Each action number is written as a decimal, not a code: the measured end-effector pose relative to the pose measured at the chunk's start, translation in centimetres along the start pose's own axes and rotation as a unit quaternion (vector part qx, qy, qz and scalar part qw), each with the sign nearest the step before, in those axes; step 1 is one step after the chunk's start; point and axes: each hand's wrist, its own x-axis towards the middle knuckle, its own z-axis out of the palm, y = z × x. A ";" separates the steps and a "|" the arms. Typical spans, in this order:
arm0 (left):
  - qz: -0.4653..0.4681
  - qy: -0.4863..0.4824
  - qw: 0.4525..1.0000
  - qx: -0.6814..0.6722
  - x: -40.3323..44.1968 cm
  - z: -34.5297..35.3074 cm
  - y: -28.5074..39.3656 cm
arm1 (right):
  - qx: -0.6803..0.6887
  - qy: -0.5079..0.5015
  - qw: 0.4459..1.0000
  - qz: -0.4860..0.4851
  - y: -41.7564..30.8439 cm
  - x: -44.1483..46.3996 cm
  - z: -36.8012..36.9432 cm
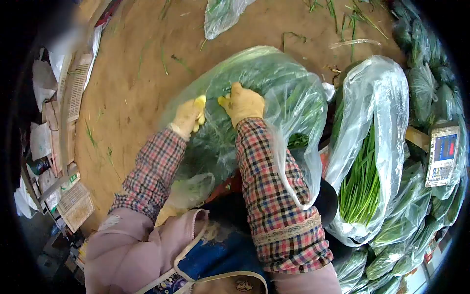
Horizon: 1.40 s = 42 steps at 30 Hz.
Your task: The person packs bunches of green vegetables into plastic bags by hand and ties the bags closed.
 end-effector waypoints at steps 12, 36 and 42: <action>-0.027 -0.013 0.999 -0.037 0.9 0.4 -1.1 | -0.025 -0.050 0.998 0.032 0.1 0.5 -0.4; 0.000 -0.010 0.842 0.540 5.2 -0.3 2.8 | -0.004 -0.069 0.997 0.045 1.1 0.8 0.1; -0.032 -0.288 0.734 0.615 9.8 -1.7 2.5 | 0.020 -0.082 0.996 0.042 1.5 0.9 -0.1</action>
